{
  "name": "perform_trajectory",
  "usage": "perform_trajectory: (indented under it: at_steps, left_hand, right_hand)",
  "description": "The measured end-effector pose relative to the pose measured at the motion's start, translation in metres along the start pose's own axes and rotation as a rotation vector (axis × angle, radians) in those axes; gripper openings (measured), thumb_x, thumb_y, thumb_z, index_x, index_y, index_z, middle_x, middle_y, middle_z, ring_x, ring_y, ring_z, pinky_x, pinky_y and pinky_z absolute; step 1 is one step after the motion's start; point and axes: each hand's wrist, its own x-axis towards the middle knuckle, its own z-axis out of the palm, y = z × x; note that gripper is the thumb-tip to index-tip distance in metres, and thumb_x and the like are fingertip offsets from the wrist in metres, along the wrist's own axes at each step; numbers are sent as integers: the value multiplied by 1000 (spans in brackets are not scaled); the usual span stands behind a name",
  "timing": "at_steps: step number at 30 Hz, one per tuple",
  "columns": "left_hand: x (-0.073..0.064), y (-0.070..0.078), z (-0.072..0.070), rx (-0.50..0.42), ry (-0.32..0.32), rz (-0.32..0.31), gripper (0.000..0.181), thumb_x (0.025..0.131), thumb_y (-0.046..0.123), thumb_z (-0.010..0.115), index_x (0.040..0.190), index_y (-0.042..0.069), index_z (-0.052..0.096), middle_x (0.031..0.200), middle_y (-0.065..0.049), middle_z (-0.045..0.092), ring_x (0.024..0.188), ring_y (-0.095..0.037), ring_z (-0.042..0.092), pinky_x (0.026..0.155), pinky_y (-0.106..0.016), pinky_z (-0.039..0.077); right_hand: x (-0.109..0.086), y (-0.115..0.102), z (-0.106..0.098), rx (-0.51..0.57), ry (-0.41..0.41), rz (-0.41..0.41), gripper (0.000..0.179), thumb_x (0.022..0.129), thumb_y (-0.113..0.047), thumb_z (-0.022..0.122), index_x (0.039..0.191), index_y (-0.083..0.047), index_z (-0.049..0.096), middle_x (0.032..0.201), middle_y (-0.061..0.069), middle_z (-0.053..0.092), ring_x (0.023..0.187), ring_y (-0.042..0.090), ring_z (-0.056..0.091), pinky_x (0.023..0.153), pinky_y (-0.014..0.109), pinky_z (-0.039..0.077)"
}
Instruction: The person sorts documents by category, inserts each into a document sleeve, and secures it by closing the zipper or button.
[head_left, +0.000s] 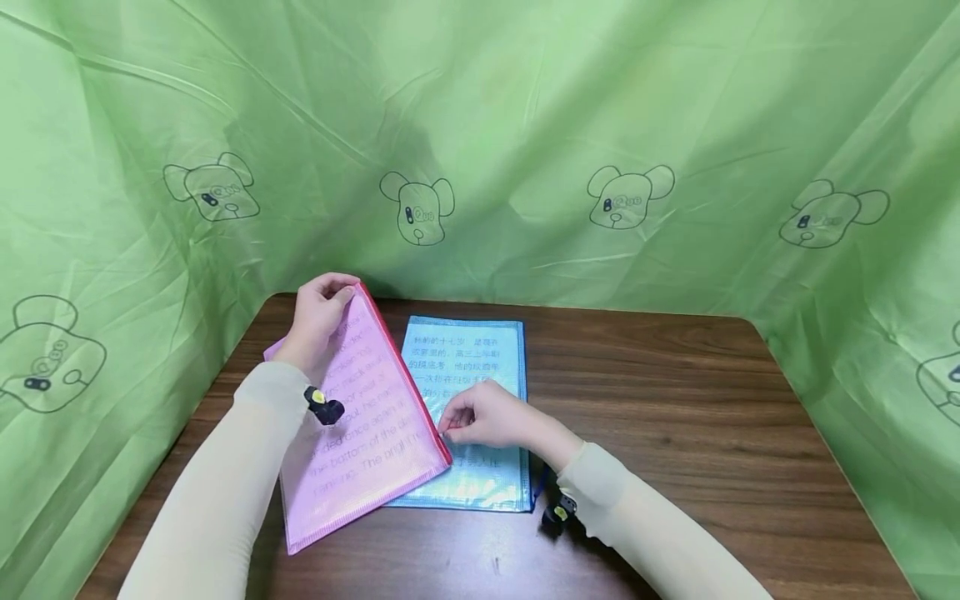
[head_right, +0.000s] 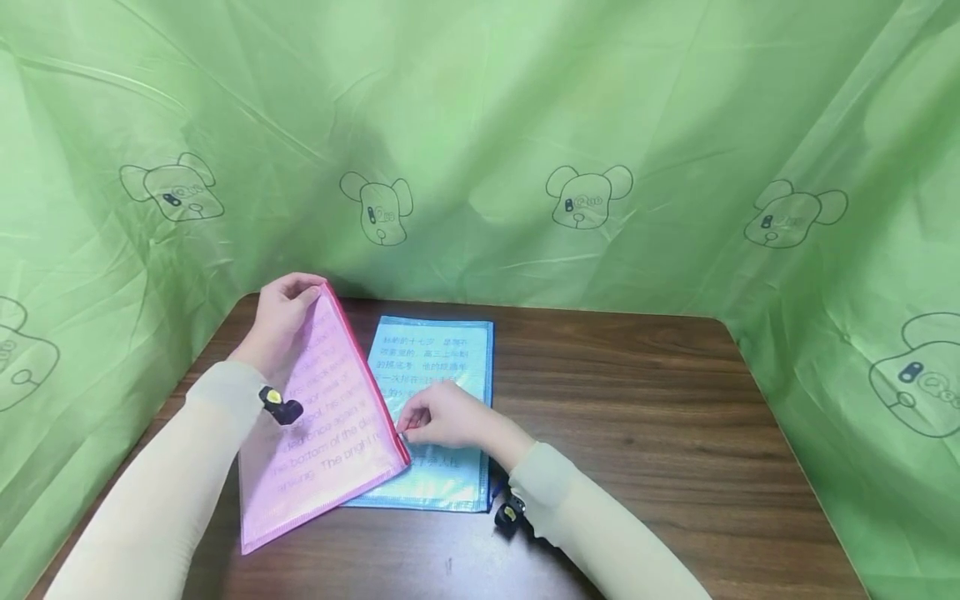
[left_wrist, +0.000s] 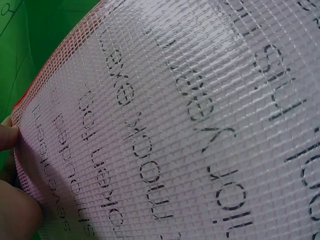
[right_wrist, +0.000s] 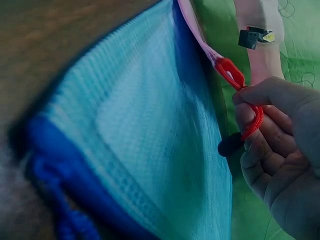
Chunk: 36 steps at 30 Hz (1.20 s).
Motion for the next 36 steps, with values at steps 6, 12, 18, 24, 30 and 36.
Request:
perform_trajectory:
  at_steps: [6,12,18,24,30,36]
  left_hand:
    - [0,-1,-13,-30,24,24,20,104,1,69,121,1,79,96,7,73,86,-9,59,69,-19,49]
    - [3,4,-23,-6,51,-1,19,104,1,69,119,5,81,103,1,75,89,-9,60,73,-19,49]
    - [6,15,-22,-2,30,2,18,105,2,68,119,4,79,95,12,73,87,-11,60,72,-20,50]
    - [6,23,-20,25,-18,-3,21,104,3,70,123,0,76,100,4,72,91,-10,58,74,-19,48]
    - [7,30,-19,123,-77,37,20,105,5,68,123,0,76,98,7,70,91,-9,58,77,-19,47]
    - [11,37,-17,245,-158,106,22,106,9,68,124,0,75,96,6,71,87,-8,58,77,-20,47]
  right_hand:
    - [-8,-1,3,-13,-18,-2,6,97,-11,82,98,-17,84,84,-17,73,78,0,67,76,22,59]
    - [-14,-4,5,8,-48,-14,6,97,-8,83,99,-14,83,84,-16,73,77,0,66,75,22,59]
    - [-16,-8,9,11,-64,-40,6,97,-6,82,102,-10,83,86,-15,73,78,-2,66,76,20,59]
    - [-18,-10,12,-32,-90,-86,8,99,-8,81,106,-11,82,90,-14,73,81,-3,63,78,19,58]
    - [-27,-11,9,-76,-81,-137,28,101,-16,81,127,-10,75,116,0,78,97,5,71,82,24,59]
    - [-48,1,-9,-123,-22,-126,39,101,-22,81,137,-9,70,124,5,75,109,18,71,85,31,61]
